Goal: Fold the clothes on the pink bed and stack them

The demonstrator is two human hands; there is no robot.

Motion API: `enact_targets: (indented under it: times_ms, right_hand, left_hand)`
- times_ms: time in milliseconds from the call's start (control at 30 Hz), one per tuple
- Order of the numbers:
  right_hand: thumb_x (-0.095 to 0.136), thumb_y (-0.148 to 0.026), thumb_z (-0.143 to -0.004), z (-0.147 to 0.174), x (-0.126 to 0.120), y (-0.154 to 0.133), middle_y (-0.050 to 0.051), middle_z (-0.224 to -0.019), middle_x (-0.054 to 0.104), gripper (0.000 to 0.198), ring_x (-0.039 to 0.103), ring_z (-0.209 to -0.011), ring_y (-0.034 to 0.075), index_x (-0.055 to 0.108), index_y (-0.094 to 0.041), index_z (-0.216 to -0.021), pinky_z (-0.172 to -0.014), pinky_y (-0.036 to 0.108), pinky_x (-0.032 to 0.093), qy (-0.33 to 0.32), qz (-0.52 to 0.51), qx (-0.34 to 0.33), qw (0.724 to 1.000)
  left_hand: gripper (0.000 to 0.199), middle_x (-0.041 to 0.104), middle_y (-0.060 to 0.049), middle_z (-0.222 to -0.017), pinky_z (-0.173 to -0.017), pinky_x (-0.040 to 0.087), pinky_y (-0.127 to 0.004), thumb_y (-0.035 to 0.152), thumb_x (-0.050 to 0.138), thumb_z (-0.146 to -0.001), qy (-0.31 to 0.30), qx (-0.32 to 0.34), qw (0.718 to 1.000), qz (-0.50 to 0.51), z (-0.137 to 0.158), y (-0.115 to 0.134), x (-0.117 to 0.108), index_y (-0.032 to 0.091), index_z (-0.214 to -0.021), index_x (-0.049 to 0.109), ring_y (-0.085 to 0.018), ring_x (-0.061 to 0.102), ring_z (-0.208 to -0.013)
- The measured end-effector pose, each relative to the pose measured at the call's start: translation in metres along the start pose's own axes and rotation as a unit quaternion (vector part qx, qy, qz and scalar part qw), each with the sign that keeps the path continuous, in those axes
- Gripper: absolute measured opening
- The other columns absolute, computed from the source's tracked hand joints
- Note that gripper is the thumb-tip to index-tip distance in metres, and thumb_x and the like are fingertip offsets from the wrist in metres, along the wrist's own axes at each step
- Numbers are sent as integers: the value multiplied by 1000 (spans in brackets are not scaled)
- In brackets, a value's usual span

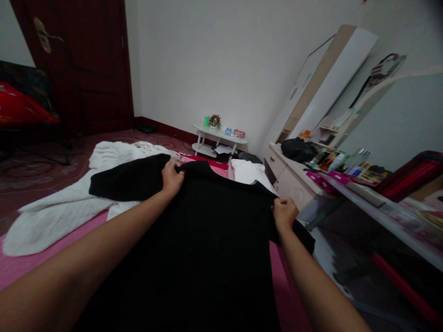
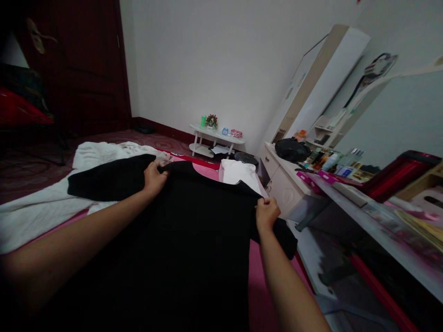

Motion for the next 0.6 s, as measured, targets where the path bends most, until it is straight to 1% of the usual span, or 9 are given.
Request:
enact_targets:
  times_ms: [67, 100, 200, 267, 333, 400, 433, 533, 600]
  right_hand:
    - [43, -30, -75, -2, 11, -3, 9, -67, 66, 24, 61, -70, 23, 60, -14, -82, -71, 31, 44, -12, -12, -11, 1000]
    - [45, -30, -75, 0, 18, -4, 9, -73, 67, 25, 62, -73, 23, 60, -13, -87, -73, 31, 45, -31, -19, -21, 999]
    - [53, -27, -69, 18, 38, -2, 12, -91, 68, 36, 64, -85, 24, 59, -11, -101, -78, 33, 48, -108, -33, -51, 992]
    - [55, -26, -69, 37, 42, -5, 18, -113, 62, 46, 59, -105, 28, 56, -8, -111, -89, 39, 45, -142, -32, -90, 985]
    - [52, -28, -76, 59, 35, -14, 22, -134, 47, 51, 45, -124, 29, 50, -7, -122, -100, 45, 37, -159, -31, -153, 975]
    - [47, -30, -84, 81, 24, -25, 19, -145, 33, 52, 33, -133, 27, 43, -11, -132, -106, 47, 30, -189, -30, -219, 957]
    - [46, -30, -86, 92, 20, -29, 16, -147, 32, 51, 32, -134, 25, 42, -15, -134, -108, 48, 29, -223, -27, -246, 943]
    - [43, -31, -89, 123, 11, -31, 7, -145, 38, 48, 33, -134, 23, 41, -27, -137, -109, 53, 24, -365, 2, -305, 880]
    - [40, -30, -92, 135, 5, -23, 4, -145, 38, 45, 30, -136, 23, 41, -32, -136, -108, 56, 23, -415, 27, -313, 854]
  left_hand:
    - [21, 57, -12, -112, -94, 45, -35, 20, 53, -78, 18, 27, 999, 29, 1, 7, 2, 14, -98, 56, -23, 57, -107]
    - [32, 51, -15, -123, -97, 43, -36, 21, 53, -78, 3, 39, 999, 38, 3, 8, 6, 13, -109, 53, -24, 52, -115]
    - [78, 14, -22, -150, -105, 34, -43, 34, 64, -74, -123, 68, 990, 17, 15, 2, 26, 12, -139, 28, -34, 25, -137]
    - [89, -1, -23, -153, -107, 29, -47, 45, 65, -72, -232, 86, 968, -32, 29, -5, 39, 13, -143, 22, -37, 13, -139]
    - [78, 4, -20, -154, -108, 22, -53, 54, 57, -76, -323, 127, 934, -87, 46, -7, 45, 16, -140, 34, -38, 10, -140]
    - [66, 17, -16, -153, -107, 14, -60, 60, 46, -81, -396, 185, 890, -130, 67, -3, 45, 21, -134, 46, -36, 10, -140]
    - [63, 22, -15, -152, -107, 11, -61, 61, 43, -83, -424, 211, 869, -143, 78, 0, 42, 23, -133, 48, -35, 12, -140]
    - [60, 25, -14, -151, -108, 11, -59, 58, 39, -87, -472, 269, 826, -149, 113, 6, 21, 26, -139, 39, -32, 19, -139]
    - [58, 20, -11, -153, -109, 13, -55, 54, 38, -90, -481, 298, 813, -140, 132, 7, -2, 29, -142, 32, -30, 18, -140]
Point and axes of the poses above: each hand's wrist, its own z-axis away from the middle knuckle, its own x-axis out of the palm, y = z × x, the point moved 6 cm from there along -z, towards the middle knuckle
